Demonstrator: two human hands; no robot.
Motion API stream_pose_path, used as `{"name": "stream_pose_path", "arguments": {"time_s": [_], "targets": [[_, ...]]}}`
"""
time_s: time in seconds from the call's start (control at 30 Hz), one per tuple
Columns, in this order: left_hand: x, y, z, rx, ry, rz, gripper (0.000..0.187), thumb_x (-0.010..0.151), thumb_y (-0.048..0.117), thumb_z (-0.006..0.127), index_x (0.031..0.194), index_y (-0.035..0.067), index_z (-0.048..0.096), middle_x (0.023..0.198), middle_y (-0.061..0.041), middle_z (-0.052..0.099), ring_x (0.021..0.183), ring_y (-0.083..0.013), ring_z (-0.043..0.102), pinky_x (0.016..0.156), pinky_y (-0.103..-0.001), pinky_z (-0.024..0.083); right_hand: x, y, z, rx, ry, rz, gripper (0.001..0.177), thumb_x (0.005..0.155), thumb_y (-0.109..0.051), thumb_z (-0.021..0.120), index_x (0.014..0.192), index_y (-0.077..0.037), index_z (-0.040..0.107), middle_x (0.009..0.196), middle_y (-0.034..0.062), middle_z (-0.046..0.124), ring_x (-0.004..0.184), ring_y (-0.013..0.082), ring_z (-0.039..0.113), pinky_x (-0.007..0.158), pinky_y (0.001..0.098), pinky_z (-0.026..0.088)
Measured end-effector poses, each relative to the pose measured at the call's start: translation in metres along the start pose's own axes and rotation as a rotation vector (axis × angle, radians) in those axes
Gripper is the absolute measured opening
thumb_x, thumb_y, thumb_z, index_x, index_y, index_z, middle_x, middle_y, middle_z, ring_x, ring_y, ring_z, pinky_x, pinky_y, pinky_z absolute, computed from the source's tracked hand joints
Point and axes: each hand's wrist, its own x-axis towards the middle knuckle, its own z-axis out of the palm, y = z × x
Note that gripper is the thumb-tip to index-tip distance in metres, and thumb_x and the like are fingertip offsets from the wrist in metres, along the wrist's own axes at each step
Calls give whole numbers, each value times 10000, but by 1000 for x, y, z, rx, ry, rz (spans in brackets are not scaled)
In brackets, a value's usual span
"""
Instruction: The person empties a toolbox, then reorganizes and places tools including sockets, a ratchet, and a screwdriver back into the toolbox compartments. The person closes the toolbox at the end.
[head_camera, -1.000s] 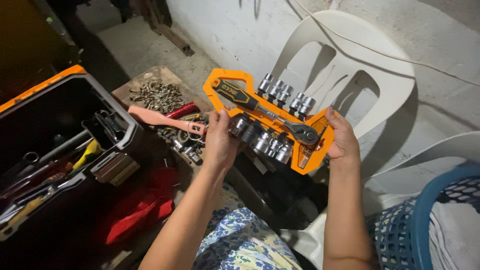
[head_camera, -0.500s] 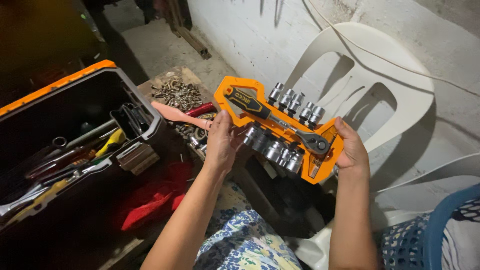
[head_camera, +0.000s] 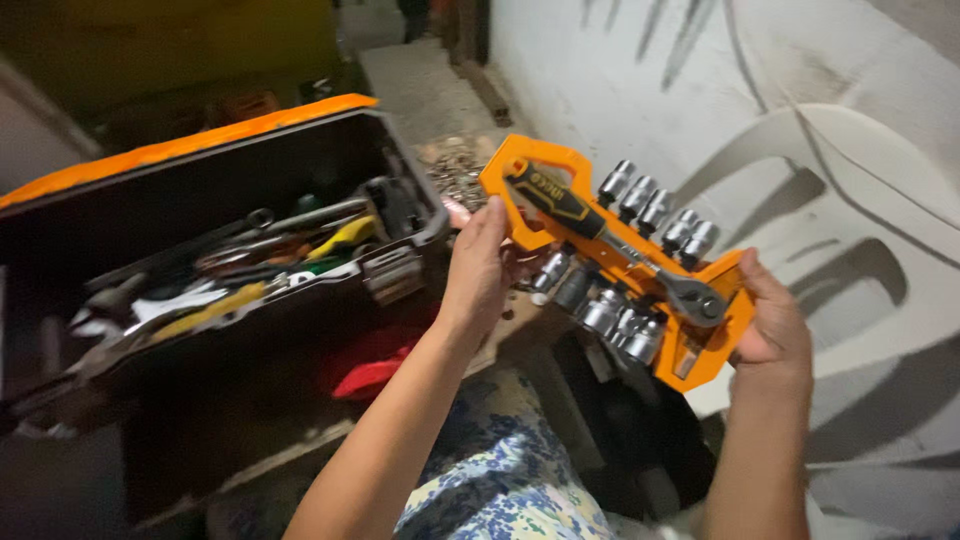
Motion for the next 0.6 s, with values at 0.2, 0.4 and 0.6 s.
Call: {"name": "stream_pose_path", "arguments": {"time_s": [0.2, 0.4, 0.6], "targets": [[-16, 56, -17, 24, -77, 163, 479, 1183, 429, 411, 1236, -2, 613, 1056, -167, 715, 792, -195, 665, 612, -281, 515, 3, -4, 80, -96, -10, 32, 342, 1086, -303, 589, 1189, 22, 618, 1186, 208, 690, 1127, 309, 694, 1007, 463, 576], [-47, 143, -36, 295, 201, 264, 400, 1059, 428, 393, 1238, 72, 428, 1198, -145, 636, 983, -260, 758, 713, -425, 683, 22, 5, 168, -169, -313, 108, 327, 1152, -295, 552, 1185, 25, 609, 1147, 203, 699, 1049, 298, 707, 948, 441, 586], [-90, 216, -87, 214, 380, 295, 355, 1041, 382, 428, 1267, 107, 421, 1232, -138, 629, 998, -301, 768, 712, -462, 692, 52, 54, 278, -302, -509, 198, 262, 1127, -278, 570, 1143, -25, 634, 1077, 167, 709, 977, 277, 712, 890, 436, 587]]}}
